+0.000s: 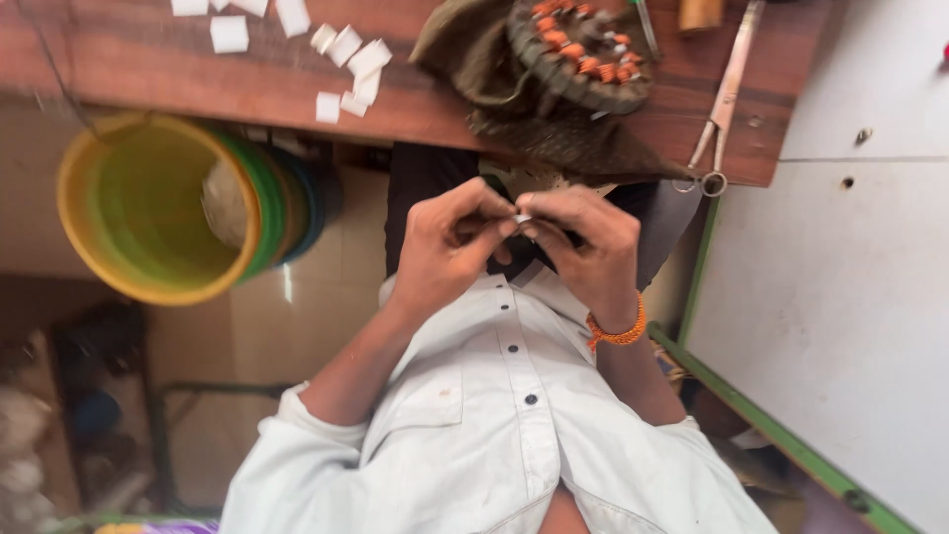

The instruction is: The person assembles a stator by inserting small white insulating pieces into slots between copper windings. They use a green screwdriver to adjust the windings and a pair of scissors to trim the insulating pieces. The work is performed at a wooden workbench with various tools and parts visible.

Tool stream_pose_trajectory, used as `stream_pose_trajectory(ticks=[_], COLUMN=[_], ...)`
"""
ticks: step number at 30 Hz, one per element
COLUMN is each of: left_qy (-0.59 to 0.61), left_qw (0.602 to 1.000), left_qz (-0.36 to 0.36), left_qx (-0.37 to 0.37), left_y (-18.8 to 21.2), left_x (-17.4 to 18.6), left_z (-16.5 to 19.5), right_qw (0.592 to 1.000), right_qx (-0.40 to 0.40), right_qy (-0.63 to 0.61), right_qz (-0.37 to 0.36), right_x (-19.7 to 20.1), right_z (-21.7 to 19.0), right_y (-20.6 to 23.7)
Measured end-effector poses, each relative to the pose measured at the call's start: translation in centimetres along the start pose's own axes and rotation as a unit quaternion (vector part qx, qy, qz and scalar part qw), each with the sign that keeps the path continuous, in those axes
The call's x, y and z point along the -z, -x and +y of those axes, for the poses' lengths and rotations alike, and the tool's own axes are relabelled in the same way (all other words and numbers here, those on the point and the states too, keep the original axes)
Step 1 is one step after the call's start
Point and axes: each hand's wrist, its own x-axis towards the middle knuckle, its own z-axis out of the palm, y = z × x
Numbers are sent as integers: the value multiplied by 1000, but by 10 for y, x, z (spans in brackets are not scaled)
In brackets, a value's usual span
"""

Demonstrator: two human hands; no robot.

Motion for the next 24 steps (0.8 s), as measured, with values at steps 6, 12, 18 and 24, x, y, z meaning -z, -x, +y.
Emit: stream_pose_trajectory(ticks=[6, 12, 18, 24], left_qy=[-109, 63, 16, -141], left_qw=[994, 995, 999, 986], left_qz=[-4, -18, 12, 49], left_qx=[-32, 82, 34, -75], left_y=[0, 5, 12, -5], left_x=[-2, -15, -22, -17], left_z=[4, -7, -11, 5], right_qw=[998, 994, 996, 996], right_qx=[35, 104, 87, 58], right_qy=[-30, 24, -8, 15], right_qz=[-33, -36, 4, 63], right_x=[5, 22, 18, 12], right_z=[8, 12, 5, -11], right_y=[-1, 5, 4, -4])
